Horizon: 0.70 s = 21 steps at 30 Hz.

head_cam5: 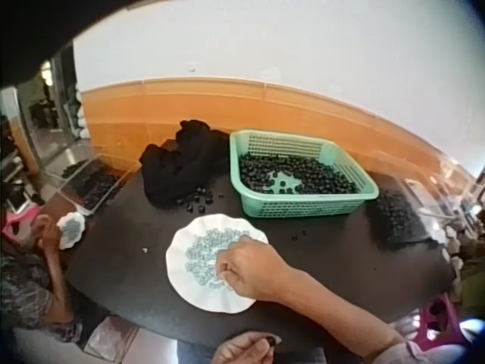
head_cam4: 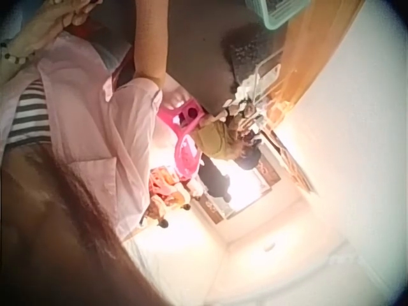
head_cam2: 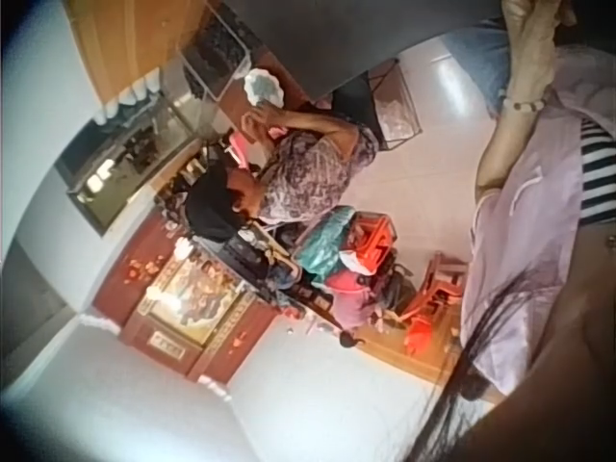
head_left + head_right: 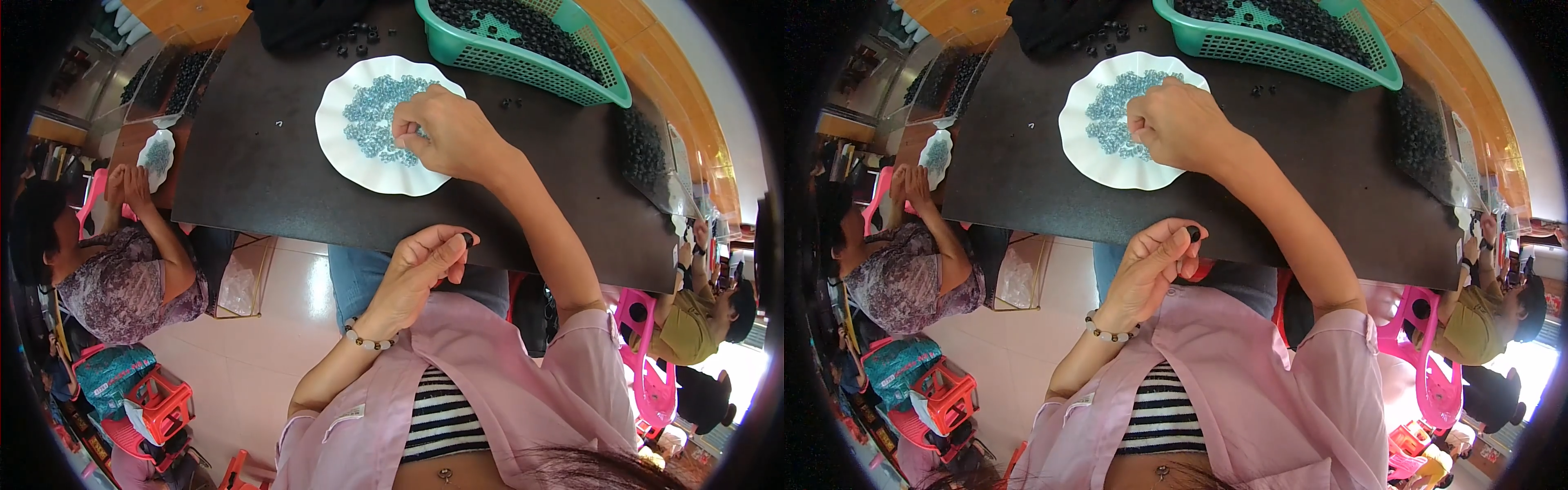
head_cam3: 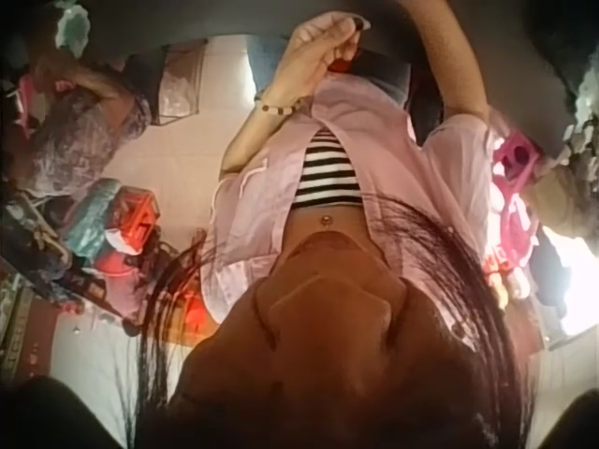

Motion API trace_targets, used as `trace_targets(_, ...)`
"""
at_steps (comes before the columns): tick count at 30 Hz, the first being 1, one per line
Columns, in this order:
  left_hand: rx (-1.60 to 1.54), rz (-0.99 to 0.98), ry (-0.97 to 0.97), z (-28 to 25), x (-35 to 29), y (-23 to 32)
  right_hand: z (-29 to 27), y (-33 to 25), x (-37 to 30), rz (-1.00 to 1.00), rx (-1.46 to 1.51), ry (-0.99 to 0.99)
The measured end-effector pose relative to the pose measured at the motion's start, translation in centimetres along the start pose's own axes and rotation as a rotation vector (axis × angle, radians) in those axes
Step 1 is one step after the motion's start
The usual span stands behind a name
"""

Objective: Assembling small plastic components by inserting blue beads into black circular frames.

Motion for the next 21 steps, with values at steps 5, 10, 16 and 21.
trace_targets(5, 0.015, -0.004, 0.005, 0.0, 0.0, 0.0, 0.1, 0.4, -0.4, -0.028, 0.023, 0.054)
trace_targets(10, 0.028, -0.005, 0.018, 0.0, -0.2, 0.0, 0.1, -0.5, -0.5, -0.049, -0.012, 0.079)
trace_targets(16, 0.029, -0.001, 0.017, 0.2, -0.3, 0.1, 0.2, -1.2, 0.0, -0.04, -0.05, 0.041)
trace_targets(21, 0.039, 0.008, 0.009, 0.0, -0.4, -0.2, 0.1, -1.0, 0.1, -0.037, -0.049, 0.067)
Point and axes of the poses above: each hand's wrist, its own x-axis towards the middle knuckle, its own z-axis out of the palm, y = z × x, the point moved 7 cm from there along x, towards the middle knuckle, and after that the axes turned 10 degrees about -y, right-handed, at the moved point
